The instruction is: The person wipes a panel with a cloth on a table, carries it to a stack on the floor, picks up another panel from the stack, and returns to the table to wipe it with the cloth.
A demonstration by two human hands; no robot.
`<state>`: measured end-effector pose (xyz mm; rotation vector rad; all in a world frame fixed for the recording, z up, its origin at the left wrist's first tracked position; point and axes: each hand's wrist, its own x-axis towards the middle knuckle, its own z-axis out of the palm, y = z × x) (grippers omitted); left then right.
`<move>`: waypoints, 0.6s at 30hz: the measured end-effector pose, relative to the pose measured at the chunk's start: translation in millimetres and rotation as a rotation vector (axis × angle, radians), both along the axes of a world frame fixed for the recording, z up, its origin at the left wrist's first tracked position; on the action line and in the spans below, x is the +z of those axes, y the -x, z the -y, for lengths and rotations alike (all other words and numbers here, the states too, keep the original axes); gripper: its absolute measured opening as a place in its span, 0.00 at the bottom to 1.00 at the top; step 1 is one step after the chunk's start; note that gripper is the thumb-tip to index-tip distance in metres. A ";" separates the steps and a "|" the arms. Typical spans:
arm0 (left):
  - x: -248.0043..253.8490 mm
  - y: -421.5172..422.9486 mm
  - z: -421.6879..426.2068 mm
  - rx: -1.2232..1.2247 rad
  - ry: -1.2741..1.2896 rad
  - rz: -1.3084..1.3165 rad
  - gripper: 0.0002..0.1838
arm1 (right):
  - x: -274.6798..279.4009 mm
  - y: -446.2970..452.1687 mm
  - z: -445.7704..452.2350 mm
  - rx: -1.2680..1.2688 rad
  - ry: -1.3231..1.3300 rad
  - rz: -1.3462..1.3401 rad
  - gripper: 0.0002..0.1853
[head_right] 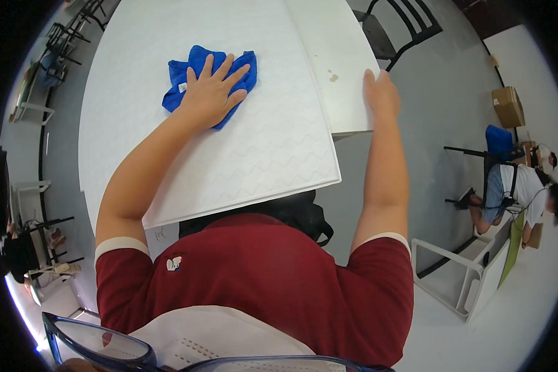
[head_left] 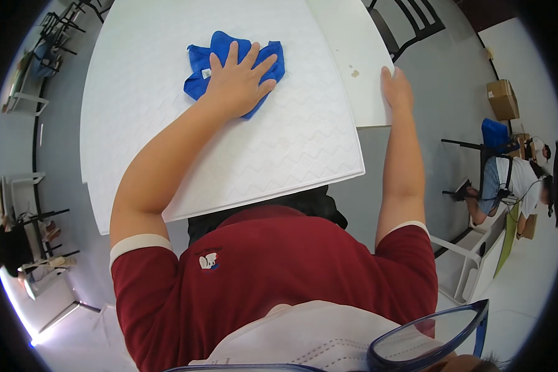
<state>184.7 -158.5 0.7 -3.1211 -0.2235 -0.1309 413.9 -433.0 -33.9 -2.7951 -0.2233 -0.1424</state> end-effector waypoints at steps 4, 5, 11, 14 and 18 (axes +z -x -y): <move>-1.0 -1.3 2.1 -0.015 -0.003 0.014 0.26 | 3.9 2.4 -1.5 -0.006 -0.009 -0.028 0.29; -1.2 -0.8 2.1 -0.019 0.001 0.020 0.26 | 4.5 3.3 -1.9 0.000 -0.012 -0.031 0.29; -4.2 -2.3 -3.6 -0.108 0.063 0.086 0.26 | 4.2 1.9 -0.9 -0.001 -0.002 -0.037 0.28; -3.9 -1.1 -6.1 -0.151 0.091 0.100 0.26 | 5.8 4.5 -3.3 -0.016 -0.030 -0.002 0.29; -3.0 0.8 -9.5 -0.169 0.196 0.123 0.28 | -4.2 -0.8 -3.9 -0.004 -0.089 0.111 0.29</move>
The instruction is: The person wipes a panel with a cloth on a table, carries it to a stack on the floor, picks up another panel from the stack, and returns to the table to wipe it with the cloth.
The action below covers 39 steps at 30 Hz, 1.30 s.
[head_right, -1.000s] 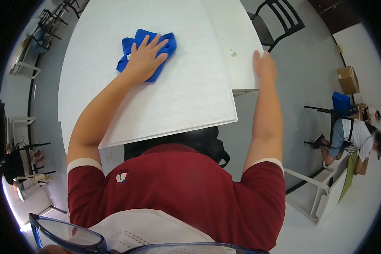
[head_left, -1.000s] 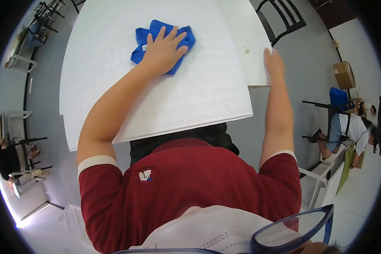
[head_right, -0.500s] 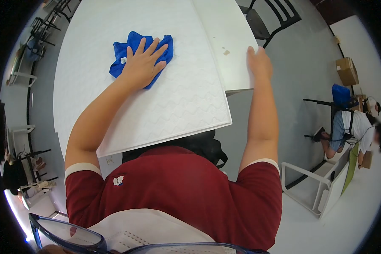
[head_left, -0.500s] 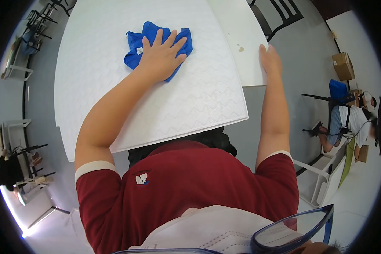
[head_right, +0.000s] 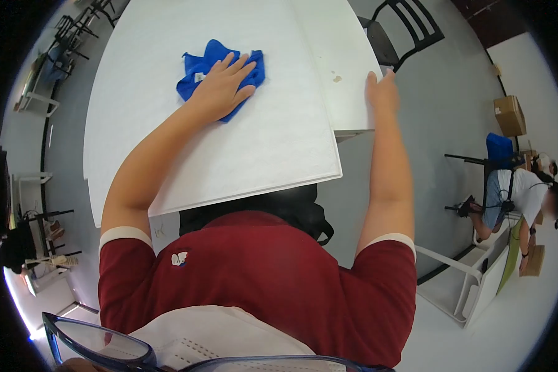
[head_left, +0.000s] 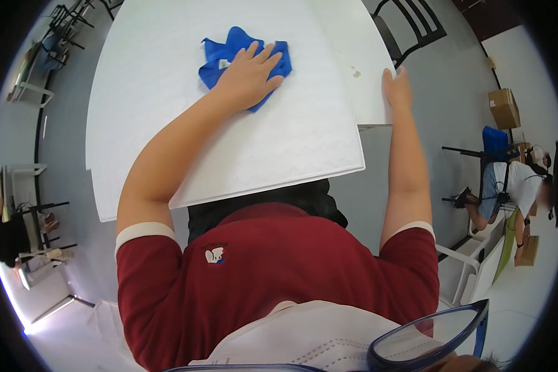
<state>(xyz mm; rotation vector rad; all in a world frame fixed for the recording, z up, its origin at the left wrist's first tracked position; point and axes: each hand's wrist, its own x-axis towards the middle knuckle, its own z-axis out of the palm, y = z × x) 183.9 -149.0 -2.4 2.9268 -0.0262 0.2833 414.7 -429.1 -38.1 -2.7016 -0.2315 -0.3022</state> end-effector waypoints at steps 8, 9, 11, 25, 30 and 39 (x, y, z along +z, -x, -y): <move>60.4 64.3 -51.1 -0.028 0.723 0.433 0.33 | 51.9 82.7 -97.4 0.801 -0.225 0.569 0.25; 59.4 83.1 -61.5 0.018 0.681 0.452 0.32 | 57.4 105.9 -118.7 0.897 -0.233 0.561 0.25; 58.2 126.3 -80.5 0.110 0.599 0.476 0.31 | 64.4 143.1 -153.5 1.074 -0.196 0.477 0.27; -21.2 345.8 -98.1 1.037 0.324 0.564 0.32 | 24.8 181.6 -214.0 1.029 0.217 0.209 0.25; -30.0 342.8 -100.1 1.073 0.248 0.530 0.30 | 20.6 176.2 -213.5 1.051 0.130 0.325 0.19; -31.4 337.8 -102.8 1.156 0.385 0.531 0.28 | 24.2 102.8 -158.6 0.690 0.194 0.358 0.20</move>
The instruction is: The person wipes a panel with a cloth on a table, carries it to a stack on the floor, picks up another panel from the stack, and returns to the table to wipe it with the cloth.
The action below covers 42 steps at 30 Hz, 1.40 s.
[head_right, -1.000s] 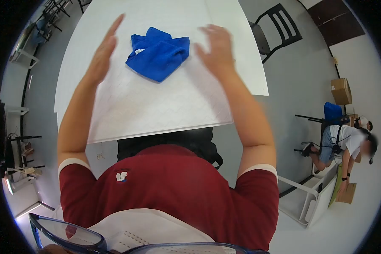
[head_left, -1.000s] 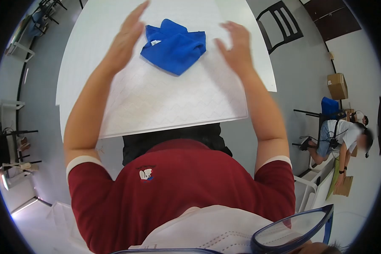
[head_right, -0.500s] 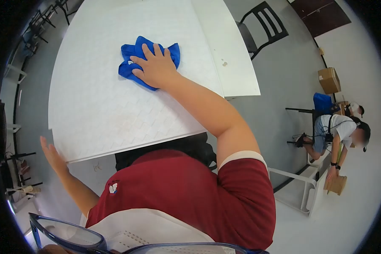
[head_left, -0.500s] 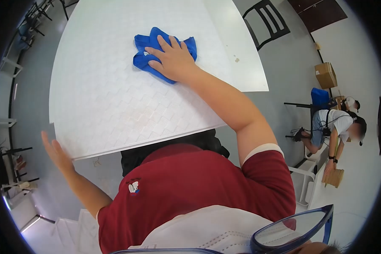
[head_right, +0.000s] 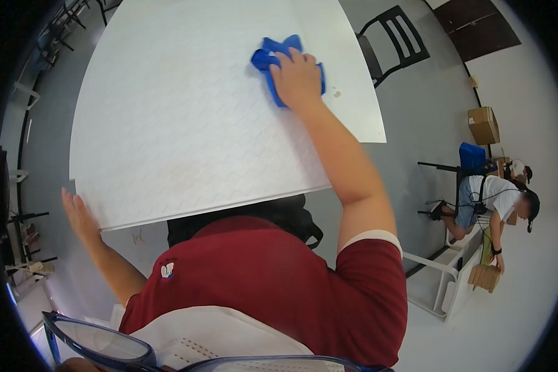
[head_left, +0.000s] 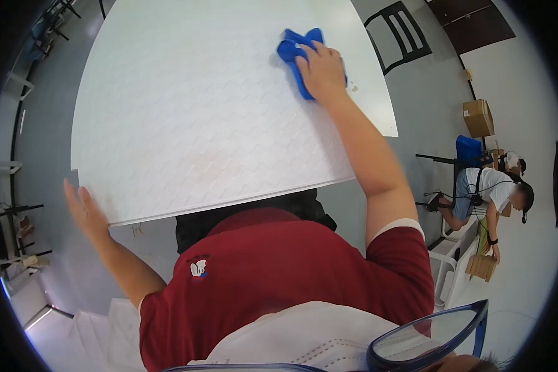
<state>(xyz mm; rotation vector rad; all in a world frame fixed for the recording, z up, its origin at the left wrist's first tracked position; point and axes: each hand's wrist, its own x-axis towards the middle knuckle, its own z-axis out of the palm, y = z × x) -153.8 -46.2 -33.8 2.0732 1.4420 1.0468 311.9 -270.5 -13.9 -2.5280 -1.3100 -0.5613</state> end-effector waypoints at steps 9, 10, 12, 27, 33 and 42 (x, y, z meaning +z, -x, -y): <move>2.0 -3.7 1.5 -0.017 0.015 -0.091 0.29 | -6.5 -13.7 14.2 -0.071 0.179 -0.133 0.27; 1.6 -4.6 1.5 -0.024 -0.001 -0.111 0.29 | -8.9 -18.0 13.6 -0.056 0.171 -0.128 0.26; 5.5 -7.5 6.5 0.002 0.032 -0.116 0.29 | -14.7 -19.2 15.6 -0.039 0.156 -0.121 0.26; 2.6 -4.5 4.1 0.030 0.113 -0.037 0.28 | 16.0 6.8 89.4 0.216 -0.012 -0.407 0.23; 1.8 -5.4 2.3 0.011 0.085 -0.033 0.30 | 17.2 51.5 114.5 0.141 0.172 -0.218 0.23; 15.7 -16.6 12.3 0.029 0.069 -0.068 0.32 | 10.0 41.2 116.9 0.166 0.076 -0.266 0.22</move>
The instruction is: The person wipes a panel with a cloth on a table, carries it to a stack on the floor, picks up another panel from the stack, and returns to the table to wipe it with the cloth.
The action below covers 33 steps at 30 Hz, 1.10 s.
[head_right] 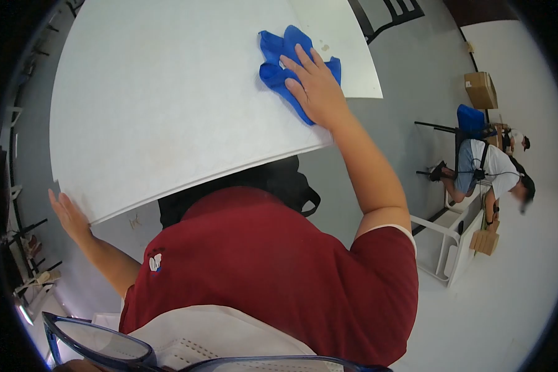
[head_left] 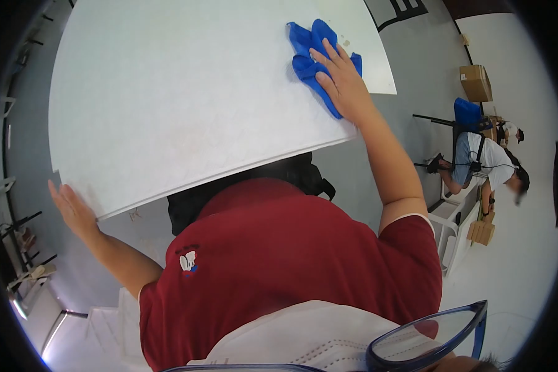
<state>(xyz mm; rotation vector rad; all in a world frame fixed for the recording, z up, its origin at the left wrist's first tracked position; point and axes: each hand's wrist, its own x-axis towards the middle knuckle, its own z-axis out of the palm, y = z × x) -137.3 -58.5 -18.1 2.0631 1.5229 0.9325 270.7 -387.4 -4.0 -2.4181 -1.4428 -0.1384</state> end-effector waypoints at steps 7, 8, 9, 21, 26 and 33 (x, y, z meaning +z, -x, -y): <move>-0.4 0.3 -1.3 -0.022 -0.013 0.016 0.33 | 7.8 -1.0 18.2 0.136 -0.052 -0.158 0.21; -0.6 -0.6 -1.4 -0.023 -0.002 0.035 0.33 | 10.7 2.9 21.8 0.152 -0.052 -0.174 0.21; -0.8 -1.7 -1.0 -0.025 0.009 0.053 0.33 | 13.9 8.2 26.4 0.166 -0.051 -0.192 0.22; -5.3 2.7 -3.1 0.023 -0.023 0.009 0.30 | 22.4 58.0 25.9 0.088 0.207 0.118 0.24; -6.2 2.5 -4.3 -0.004 -0.030 0.016 0.30 | 18.0 54.7 26.5 0.092 0.198 0.103 0.22; -6.6 -1.2 -1.4 -0.050 -0.015 0.094 0.31 | 24.7 56.7 12.7 0.186 0.091 0.055 0.22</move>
